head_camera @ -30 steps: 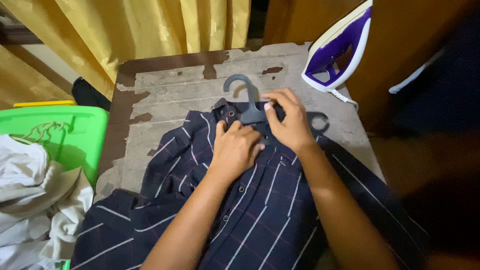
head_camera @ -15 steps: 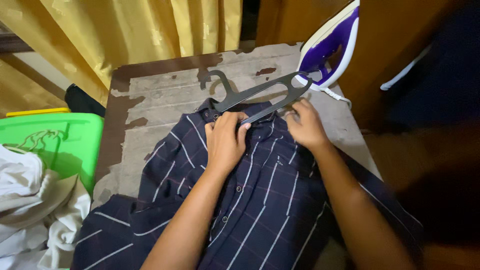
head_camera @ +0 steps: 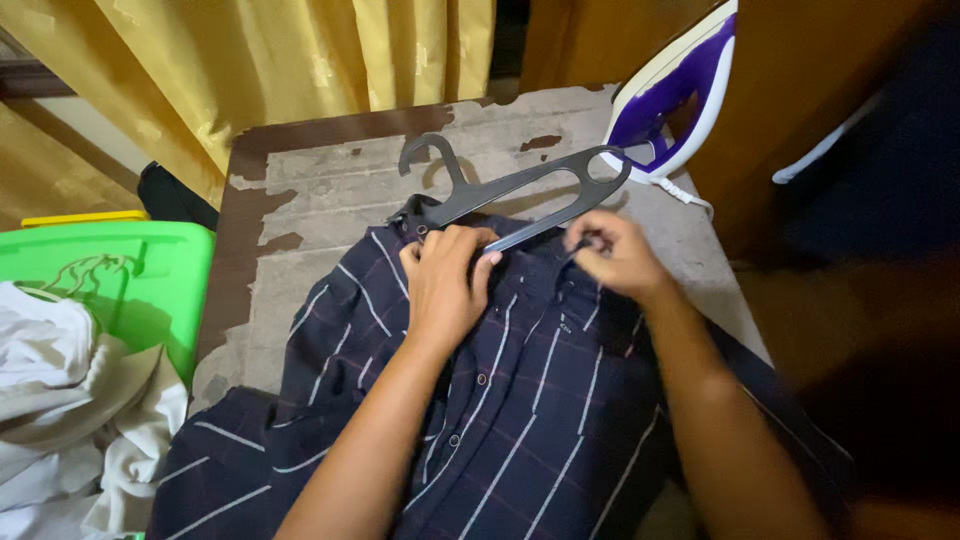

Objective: The person irons a dark blue striped shirt on a table, smoothing the sleeves, front, and back sections with a purple and white iron. After ironing, the person buttons the collar and places the shirt on a hanger.

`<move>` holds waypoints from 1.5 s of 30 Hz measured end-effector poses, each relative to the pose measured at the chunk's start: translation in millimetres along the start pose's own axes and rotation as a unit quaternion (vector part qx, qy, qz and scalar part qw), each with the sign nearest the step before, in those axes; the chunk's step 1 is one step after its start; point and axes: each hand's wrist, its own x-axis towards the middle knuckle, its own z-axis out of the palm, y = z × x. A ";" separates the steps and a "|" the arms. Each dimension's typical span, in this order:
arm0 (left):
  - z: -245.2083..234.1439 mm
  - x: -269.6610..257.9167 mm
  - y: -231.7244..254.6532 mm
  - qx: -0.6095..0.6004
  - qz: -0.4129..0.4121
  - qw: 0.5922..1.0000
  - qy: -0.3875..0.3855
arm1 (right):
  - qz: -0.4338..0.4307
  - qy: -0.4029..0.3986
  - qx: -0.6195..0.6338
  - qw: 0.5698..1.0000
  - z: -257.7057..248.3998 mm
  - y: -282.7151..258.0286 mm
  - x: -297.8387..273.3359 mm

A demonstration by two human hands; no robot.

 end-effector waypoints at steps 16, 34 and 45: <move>-19.5 -5.2 12.2 0.062 -0.001 0.995 -0.082 | -0.122 0.182 0.436 0.873 -14.2 -10.0 2.1; -10.6 -8.4 -1.5 0.159 0.028 0.964 -0.210 | -0.130 0.120 0.045 0.983 -21.4 -38.0 -3.1; -2.8 -11.7 -2.6 0.126 0.017 0.980 -0.151 | -0.112 0.114 0.273 0.949 -28.8 -39.2 6.4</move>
